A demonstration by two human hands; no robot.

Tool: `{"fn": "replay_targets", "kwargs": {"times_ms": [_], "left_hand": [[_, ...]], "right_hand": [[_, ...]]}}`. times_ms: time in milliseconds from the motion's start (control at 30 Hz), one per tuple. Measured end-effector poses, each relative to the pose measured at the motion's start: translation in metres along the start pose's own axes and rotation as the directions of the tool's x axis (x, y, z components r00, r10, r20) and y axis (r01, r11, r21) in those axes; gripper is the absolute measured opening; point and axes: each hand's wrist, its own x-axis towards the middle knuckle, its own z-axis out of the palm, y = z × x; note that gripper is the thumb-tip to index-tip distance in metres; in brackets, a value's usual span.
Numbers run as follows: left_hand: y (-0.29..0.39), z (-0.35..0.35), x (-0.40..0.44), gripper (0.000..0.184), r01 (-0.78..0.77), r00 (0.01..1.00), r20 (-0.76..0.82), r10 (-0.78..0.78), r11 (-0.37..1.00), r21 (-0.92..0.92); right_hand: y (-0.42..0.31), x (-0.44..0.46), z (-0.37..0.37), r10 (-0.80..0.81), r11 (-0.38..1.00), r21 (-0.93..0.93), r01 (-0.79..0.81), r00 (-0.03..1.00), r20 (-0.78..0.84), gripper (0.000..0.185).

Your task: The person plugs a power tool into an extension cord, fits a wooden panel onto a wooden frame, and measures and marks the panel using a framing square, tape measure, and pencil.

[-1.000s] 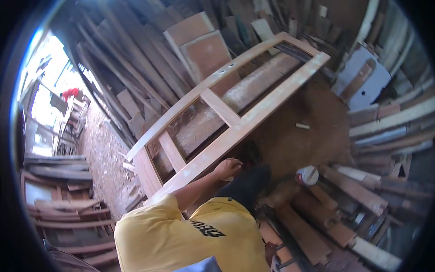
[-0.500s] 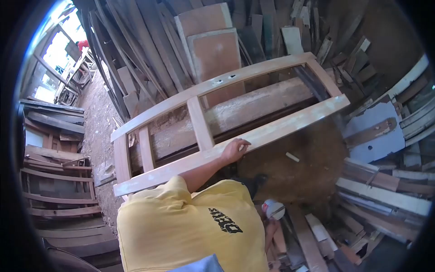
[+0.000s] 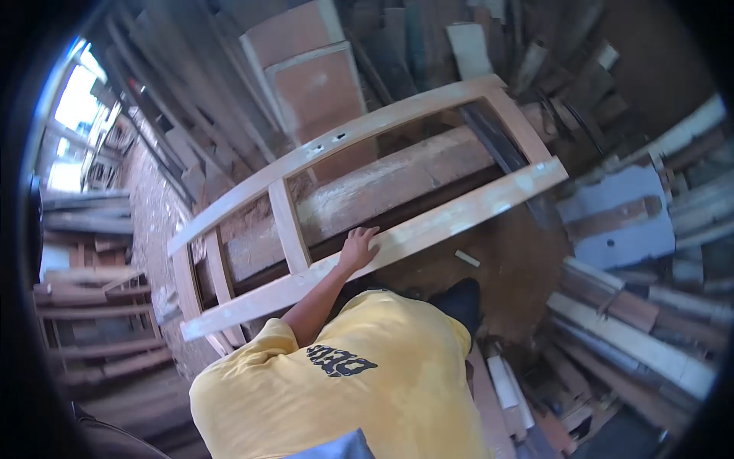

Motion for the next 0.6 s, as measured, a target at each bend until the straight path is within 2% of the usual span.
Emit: {"fn": "replay_targets", "kwargs": {"times_ms": [33,67,133,200,267,333,433,467,533,567,600], "left_hand": [[-0.004,0.014,-0.003,0.061,0.043,0.999,-0.011,-0.043,0.999,0.025],[-0.004,0.024,-0.003,0.061,0.099,0.994,-0.039,-0.099,0.995,0.014],[-0.001,0.041,-0.008,0.058,0.19,0.981,-0.039,-0.188,0.981,0.042],[0.01,0.04,-0.006,0.053,0.297,0.952,-0.065,-0.299,0.954,-0.029],[0.019,0.039,-0.006,0.047,0.298,0.94,-0.16,-0.302,0.953,-0.052],[0.027,0.043,-0.004,0.045,0.369,0.906,-0.192,-0.378,0.926,-0.081],[0.036,0.05,0.002,0.04,0.432,0.862,-0.294,-0.414,0.902,-0.001],[0.036,0.05,0.004,0.039,0.445,0.848,-0.306,-0.433,0.895,-0.034],[0.039,0.052,0.004,0.039,0.476,0.824,-0.311,-0.473,0.877,-0.071],[0.04,0.051,0.003,0.037,0.478,0.823,-0.307,-0.477,0.875,-0.076],[0.041,0.048,0.003,0.035,0.479,0.823,-0.304,-0.479,0.874,-0.08]], "right_hand": [[-0.007,0.019,-0.005,-0.006,1.0,-0.03,0.007,0.999,0.035,0.014],[-0.018,0.039,-0.01,-0.014,0.997,-0.072,0.02,0.996,0.084,0.014],[-0.033,0.076,-0.023,-0.021,0.988,-0.147,0.045,0.987,0.158,0.013],[-0.05,0.117,-0.04,-0.026,0.972,-0.223,0.079,0.973,0.229,0.012],[-0.075,0.161,-0.059,-0.05,0.951,-0.28,0.131,0.959,0.28,0.012],[-0.104,0.208,-0.077,-0.1,0.933,-0.302,0.196,0.947,0.305,0.011],[-0.154,0.289,-0.108,-0.276,0.911,-0.253,0.324,0.938,0.21,0.011],[-0.188,0.301,-0.105,-0.276,0.919,-0.269,0.288,0.958,0.082,0.019],[-0.245,0.333,-0.107,-0.485,0.802,-0.405,0.439,0.875,-0.013,0.022],[-0.281,0.332,-0.1,-0.534,0.746,-0.511,0.428,0.842,-0.075,0.022],[-0.318,0.324,-0.088,-0.566,0.738,-0.502,0.451,0.819,-0.097,0.024]]}}
